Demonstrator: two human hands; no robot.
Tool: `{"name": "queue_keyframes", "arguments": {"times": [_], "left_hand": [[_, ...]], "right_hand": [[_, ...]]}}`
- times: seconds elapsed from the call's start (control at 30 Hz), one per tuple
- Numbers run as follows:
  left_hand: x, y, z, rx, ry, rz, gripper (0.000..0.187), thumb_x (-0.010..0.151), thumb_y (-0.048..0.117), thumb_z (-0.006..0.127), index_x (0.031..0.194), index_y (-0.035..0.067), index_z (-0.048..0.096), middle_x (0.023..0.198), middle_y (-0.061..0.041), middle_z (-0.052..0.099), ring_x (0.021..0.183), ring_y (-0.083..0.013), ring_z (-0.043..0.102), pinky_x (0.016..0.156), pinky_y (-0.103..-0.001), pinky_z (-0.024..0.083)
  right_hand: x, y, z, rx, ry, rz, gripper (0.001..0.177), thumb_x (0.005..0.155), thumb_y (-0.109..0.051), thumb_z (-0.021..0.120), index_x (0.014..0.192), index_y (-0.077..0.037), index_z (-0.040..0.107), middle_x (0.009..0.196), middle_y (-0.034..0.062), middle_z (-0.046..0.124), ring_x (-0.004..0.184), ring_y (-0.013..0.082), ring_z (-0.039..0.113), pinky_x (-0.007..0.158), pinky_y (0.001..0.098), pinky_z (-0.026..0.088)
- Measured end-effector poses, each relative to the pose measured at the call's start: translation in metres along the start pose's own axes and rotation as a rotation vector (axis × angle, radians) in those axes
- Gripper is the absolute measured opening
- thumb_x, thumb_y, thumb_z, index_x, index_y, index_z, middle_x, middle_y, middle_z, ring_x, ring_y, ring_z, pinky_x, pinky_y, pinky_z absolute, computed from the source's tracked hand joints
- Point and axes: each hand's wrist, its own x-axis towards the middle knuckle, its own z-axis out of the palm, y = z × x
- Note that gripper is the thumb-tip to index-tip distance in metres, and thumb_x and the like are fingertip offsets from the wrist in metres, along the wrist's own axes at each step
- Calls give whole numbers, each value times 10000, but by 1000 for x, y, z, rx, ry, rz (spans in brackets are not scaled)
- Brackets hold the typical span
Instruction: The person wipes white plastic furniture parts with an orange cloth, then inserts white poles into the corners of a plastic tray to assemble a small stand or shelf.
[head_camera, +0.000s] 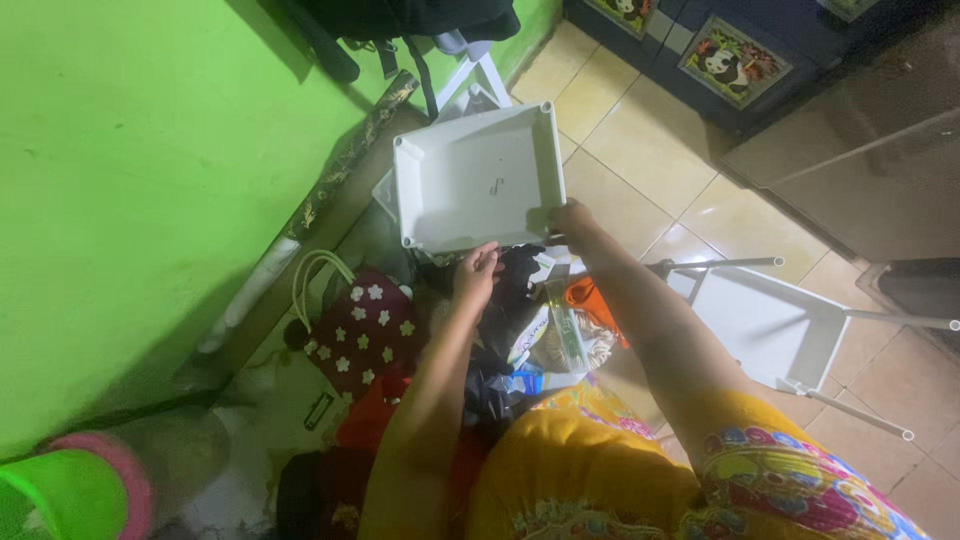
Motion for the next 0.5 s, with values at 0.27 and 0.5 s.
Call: {"name": "queue_keyframes", "arguments": {"times": [0.27,0.5], "left_hand": [[6,41,9,321,220,432,327,983,155,672,1289,41,655,1202,-128,721,1033,-219,731,872,-321,589],[-27,153,72,655,391,838,422,839,185,802,1192,14,646,1132,-166,679,1044,-359,657,880,-435,541]], "right_hand": [[-97,-14,4,148,59,-138,484,911,-77,505,1392,-99,463,1105,164,672,858,326,742,641,428,671],[-241,-37,-35,187,79,-259,579,944,-78,486,1506,-146,366,1176,170,685,945,345,734,699,440,633]]}}
